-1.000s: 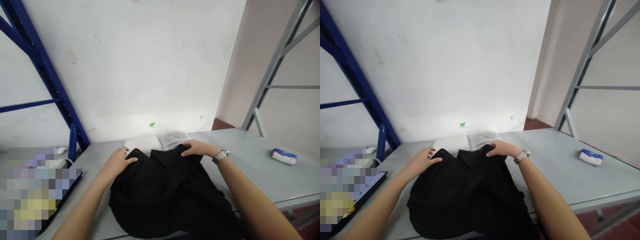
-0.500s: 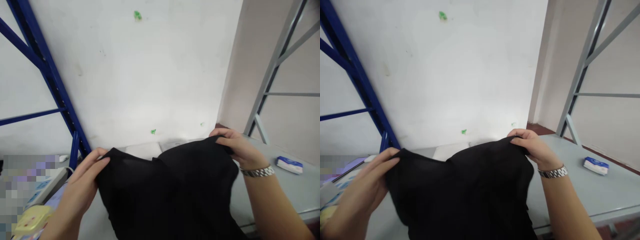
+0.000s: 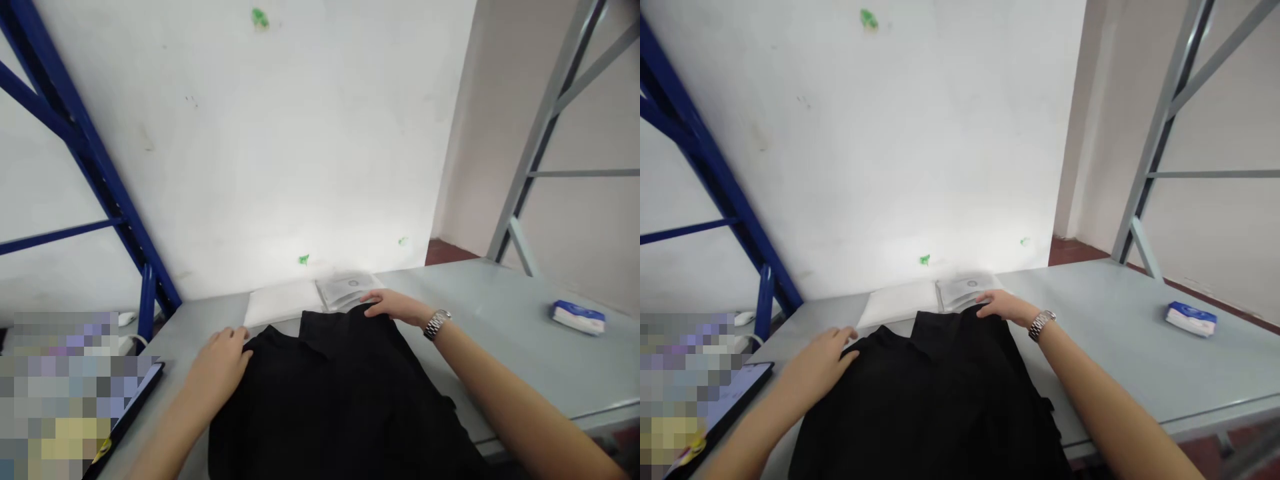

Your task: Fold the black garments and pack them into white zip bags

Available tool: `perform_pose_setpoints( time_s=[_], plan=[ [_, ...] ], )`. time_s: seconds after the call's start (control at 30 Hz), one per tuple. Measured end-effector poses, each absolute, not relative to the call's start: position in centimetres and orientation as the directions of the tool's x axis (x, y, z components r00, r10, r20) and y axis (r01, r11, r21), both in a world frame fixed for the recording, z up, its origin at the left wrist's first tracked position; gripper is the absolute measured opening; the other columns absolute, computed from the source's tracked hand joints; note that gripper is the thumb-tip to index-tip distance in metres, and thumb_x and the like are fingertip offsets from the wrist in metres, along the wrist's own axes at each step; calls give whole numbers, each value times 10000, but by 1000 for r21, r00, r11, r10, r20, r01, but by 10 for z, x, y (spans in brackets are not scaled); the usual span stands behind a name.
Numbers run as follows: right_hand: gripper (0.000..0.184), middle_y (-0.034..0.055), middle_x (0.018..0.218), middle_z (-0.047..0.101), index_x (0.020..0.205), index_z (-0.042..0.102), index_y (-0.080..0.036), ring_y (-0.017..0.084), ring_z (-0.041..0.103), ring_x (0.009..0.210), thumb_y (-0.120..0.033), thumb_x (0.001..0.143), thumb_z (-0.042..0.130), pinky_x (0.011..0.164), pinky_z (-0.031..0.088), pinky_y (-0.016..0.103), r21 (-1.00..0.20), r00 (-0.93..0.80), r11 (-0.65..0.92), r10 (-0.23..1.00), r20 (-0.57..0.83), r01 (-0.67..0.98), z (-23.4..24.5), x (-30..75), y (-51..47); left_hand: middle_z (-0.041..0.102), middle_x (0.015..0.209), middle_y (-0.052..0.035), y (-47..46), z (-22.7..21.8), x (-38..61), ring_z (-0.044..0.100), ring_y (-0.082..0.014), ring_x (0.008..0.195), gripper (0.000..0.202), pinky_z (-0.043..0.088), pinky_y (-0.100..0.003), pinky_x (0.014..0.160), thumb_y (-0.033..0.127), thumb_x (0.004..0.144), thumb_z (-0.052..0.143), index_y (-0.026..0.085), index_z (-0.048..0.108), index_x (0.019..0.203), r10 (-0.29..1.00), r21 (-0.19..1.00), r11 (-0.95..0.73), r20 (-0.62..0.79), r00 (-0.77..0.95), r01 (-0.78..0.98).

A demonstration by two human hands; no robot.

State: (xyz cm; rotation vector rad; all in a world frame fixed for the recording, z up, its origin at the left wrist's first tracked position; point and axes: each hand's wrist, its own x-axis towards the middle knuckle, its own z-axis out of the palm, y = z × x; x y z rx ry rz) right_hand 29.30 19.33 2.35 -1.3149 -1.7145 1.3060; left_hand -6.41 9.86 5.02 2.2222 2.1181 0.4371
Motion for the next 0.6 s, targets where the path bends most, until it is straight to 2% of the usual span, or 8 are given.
perform_pose_setpoints(
  time_s=[0.07,0.13,0.17,0.23,0.3,0.4,0.5,0.6],
  plan=[
    [427,46,1048,636,986,686,-271,248,578,943,-321,575,791,721,478,359,-924,-308,26,946,-100,380,15,297,194,601,1128,-155,96,50,-43,523,-346,1096,348,383,-450,915,253,735,553,179,610,1070,970,193,-199,181,164,961],
    [488,43,1071,613,1041,667,-297,240,567,930,-330,570,792,712,478,357,-912,-295,28,950,-104,409,13,303,191,565,1239,-106,94,49,-16,484,-312,1171,448,360,-412,973,253,700,615,236,593,1147,916,211,-399,139,376,892],
    [516,42,1047,612,1070,653,-304,231,569,891,-338,573,789,684,481,351,-906,-296,25,949,-111,422,14,305,189,566,1254,-85,95,48,-3,486,-303,1177,457,361,-402,980,238,686,631,259,601,1141,875,231,-484,118,469,844],
    [583,39,982,615,1139,612,-310,212,572,802,-337,582,782,621,486,335,-898,-319,14,937,-141,440,17,311,184,620,1177,-67,102,44,17,534,-292,1124,351,378,-395,962,196,698,608,268,652,1039,818,265,-572,106,566,777],
    [626,45,966,615,1197,568,-308,206,577,777,-311,603,766,606,493,327,-892,-341,21,928,-151,451,22,315,181,672,1032,-67,118,39,27,597,-273,1015,238,419,-379,898,185,764,529,256,670,942,836,277,-548,136,532,790],
    [615,74,1003,609,1239,530,-274,217,588,807,-279,654,720,664,502,348,-863,-275,81,959,-69,499,30,317,179,675,944,-122,145,38,22,630,-295,916,293,458,-402,792,235,869,381,203,623,1030,903,275,-424,200,380,863],
    [557,110,1033,580,1254,491,-206,242,569,860,-313,730,649,778,472,410,-816,-145,128,988,55,563,37,313,166,608,1129,-206,150,41,7,560,-355,1076,386,412,-478,877,223,850,413,123,525,1206,930,241,-326,257,264,914],
    [380,92,1065,560,1083,574,-223,261,534,961,-400,753,636,871,421,411,-767,-155,193,980,123,612,41,308,127,502,1331,-176,124,43,-2,418,-338,1261,471,302,-486,1021,256,838,475,156,473,1298,918,215,-356,262,297,910]
  ],
)
